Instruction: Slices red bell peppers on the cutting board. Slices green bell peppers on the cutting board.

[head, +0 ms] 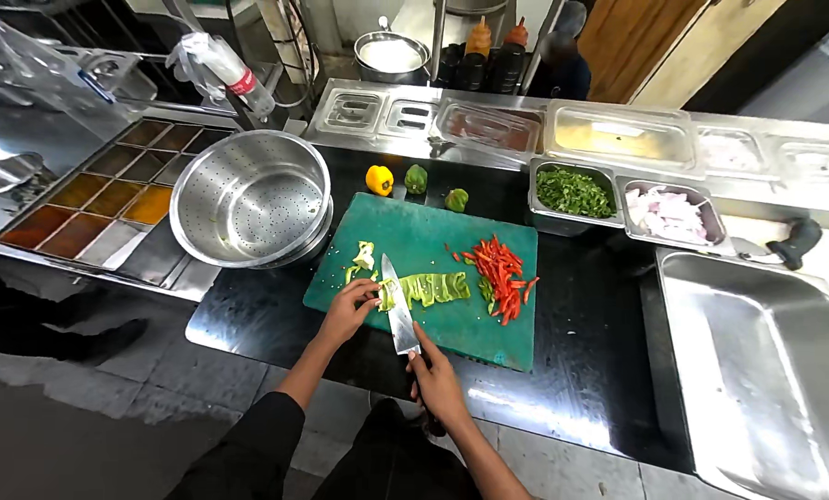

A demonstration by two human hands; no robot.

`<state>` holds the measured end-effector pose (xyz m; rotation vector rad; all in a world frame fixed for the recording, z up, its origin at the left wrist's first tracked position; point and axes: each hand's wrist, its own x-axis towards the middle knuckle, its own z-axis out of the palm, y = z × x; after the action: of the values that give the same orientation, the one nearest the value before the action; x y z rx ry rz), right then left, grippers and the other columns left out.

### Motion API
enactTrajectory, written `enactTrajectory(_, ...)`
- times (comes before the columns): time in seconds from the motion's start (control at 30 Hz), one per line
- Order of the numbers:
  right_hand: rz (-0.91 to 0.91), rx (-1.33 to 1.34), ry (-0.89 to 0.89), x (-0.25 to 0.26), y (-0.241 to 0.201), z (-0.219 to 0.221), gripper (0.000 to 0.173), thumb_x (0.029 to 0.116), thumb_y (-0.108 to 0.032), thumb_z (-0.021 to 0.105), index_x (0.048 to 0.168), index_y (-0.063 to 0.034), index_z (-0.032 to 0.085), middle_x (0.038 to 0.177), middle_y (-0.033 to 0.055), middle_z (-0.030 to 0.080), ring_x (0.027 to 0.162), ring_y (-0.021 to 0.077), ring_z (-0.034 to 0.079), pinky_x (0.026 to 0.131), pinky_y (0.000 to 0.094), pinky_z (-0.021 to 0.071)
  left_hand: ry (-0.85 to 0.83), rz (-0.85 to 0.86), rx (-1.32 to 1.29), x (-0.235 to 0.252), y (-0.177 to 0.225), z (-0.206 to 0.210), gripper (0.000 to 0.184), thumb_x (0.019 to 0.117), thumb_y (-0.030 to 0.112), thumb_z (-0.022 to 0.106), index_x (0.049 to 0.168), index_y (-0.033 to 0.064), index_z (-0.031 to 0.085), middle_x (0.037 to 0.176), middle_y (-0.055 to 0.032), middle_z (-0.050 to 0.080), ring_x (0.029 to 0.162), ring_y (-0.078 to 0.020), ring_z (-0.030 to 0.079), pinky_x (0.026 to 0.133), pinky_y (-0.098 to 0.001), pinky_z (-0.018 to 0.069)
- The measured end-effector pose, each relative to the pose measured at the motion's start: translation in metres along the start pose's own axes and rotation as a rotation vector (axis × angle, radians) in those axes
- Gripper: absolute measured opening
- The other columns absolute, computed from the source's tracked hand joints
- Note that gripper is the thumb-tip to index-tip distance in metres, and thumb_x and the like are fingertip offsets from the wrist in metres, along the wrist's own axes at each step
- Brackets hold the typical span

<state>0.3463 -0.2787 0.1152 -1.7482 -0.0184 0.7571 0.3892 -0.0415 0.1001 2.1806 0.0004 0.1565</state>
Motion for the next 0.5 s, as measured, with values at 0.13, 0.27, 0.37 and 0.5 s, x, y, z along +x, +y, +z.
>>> enactTrajectory(0.13,-0.031,-0.065,-0.001,-0.015,0.014,0.001,0.055,0.1092,-0.022,0.046,0.163,-0.0209,0.032,0.091,0.0078,0.068,0.052,0.0139,0.059,0.049,0.0314,0.0542,0.029,0.032,0.024,0.0,-0.004,0.001,0.025,0.0955,0.005,0.069,0.12,0.0002,0.07,0.13,-0.015,0.064,0.098,-0.0217,0.068,0.088,-0.0367,0.0582)
enactTrajectory(0.27,-0.016,-0.106,0.001,0.0,0.0,0.001,0.054,0.1099,-0.024,0.045,0.162,-0.0206,0.033,0.097,0.0088,0.069,0.055,0.0149,0.061,0.052,0.0321,0.0557,0.023,0.06,0.031,-0.001,-0.002,0.001,0.024,0.096,0.004,0.068,0.12,-0.0008,0.07,0.13,-0.016,0.063,0.1,-0.0223,0.068,0.09,-0.0369,0.0575)
enactTrajectory(0.37,-0.018,-0.096,-0.029,0.004,-0.001,-0.001,0.054,0.11,-0.024,0.045,0.162,-0.021,0.032,0.098,0.0092,0.068,0.055,0.0151,0.061,0.052,0.0325,0.0555,0.047,0.064,0.036,-0.001,-0.002,0.001,0.026,0.0957,0.004,0.068,0.121,-0.0004,0.07,0.13,-0.0163,0.063,0.099,-0.0232,0.068,0.089,-0.0387,0.0576)
enactTrajectory(0.5,-0.019,-0.027,-0.056,-0.016,0.016,-0.004,0.056,0.1093,-0.022,0.046,0.163,-0.0219,0.031,0.09,0.0079,0.067,0.05,0.0142,0.059,0.046,0.0319,0.0536,0.074,0.057,0.048,-0.002,0.001,0.003,0.025,0.0964,0.006,0.068,0.121,0.0015,0.07,0.13,-0.0154,0.063,0.1,-0.0229,0.068,0.09,-0.0383,0.0577)
